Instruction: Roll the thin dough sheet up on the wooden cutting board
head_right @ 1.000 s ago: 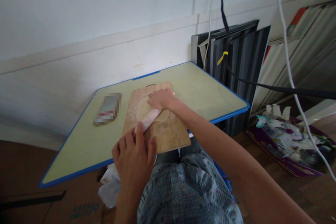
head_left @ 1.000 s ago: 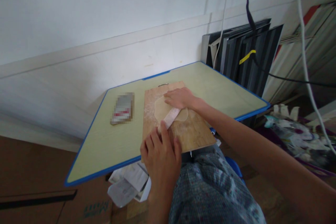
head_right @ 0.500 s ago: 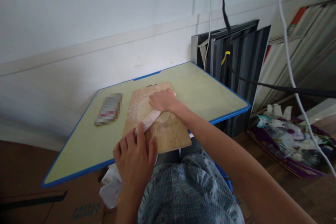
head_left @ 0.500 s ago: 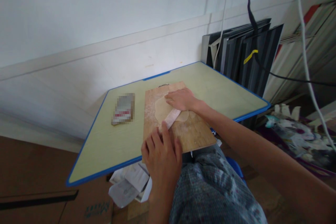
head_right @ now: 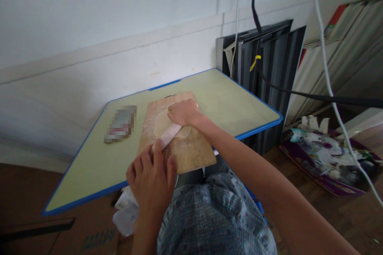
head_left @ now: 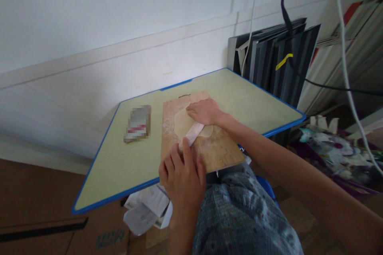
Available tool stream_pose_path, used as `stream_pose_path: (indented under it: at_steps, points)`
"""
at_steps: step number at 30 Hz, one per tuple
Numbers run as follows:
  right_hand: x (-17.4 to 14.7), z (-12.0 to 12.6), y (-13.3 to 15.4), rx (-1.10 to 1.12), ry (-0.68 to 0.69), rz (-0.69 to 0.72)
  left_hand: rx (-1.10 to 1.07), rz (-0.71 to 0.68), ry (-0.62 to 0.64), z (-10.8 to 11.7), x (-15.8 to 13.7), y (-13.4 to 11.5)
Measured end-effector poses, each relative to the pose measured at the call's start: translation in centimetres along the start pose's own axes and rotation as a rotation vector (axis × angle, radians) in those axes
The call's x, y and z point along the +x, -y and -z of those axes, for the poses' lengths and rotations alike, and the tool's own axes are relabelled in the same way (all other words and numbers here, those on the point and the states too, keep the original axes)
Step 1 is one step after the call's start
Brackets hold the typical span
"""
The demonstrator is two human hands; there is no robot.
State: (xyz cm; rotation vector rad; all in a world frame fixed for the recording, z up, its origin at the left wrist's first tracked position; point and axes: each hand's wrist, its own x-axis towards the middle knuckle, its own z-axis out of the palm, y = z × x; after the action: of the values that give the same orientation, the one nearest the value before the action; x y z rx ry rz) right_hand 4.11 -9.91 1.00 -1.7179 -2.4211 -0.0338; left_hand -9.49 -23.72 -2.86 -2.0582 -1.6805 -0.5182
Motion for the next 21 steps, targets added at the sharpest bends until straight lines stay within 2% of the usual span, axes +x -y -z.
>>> stream_pose_path:
  at_steps: [16, 21]
  points:
    - [-0.26, 0.09, 0.13, 0.028, -0.029, -0.052, -0.061, 0.029, -0.036, -0.51, -0.17, -0.16]
    - [-0.49, 0.14, 0.2, 0.044, -0.077, -0.077, -0.045, 0.016, -0.067, -0.64, -0.25, -0.1]
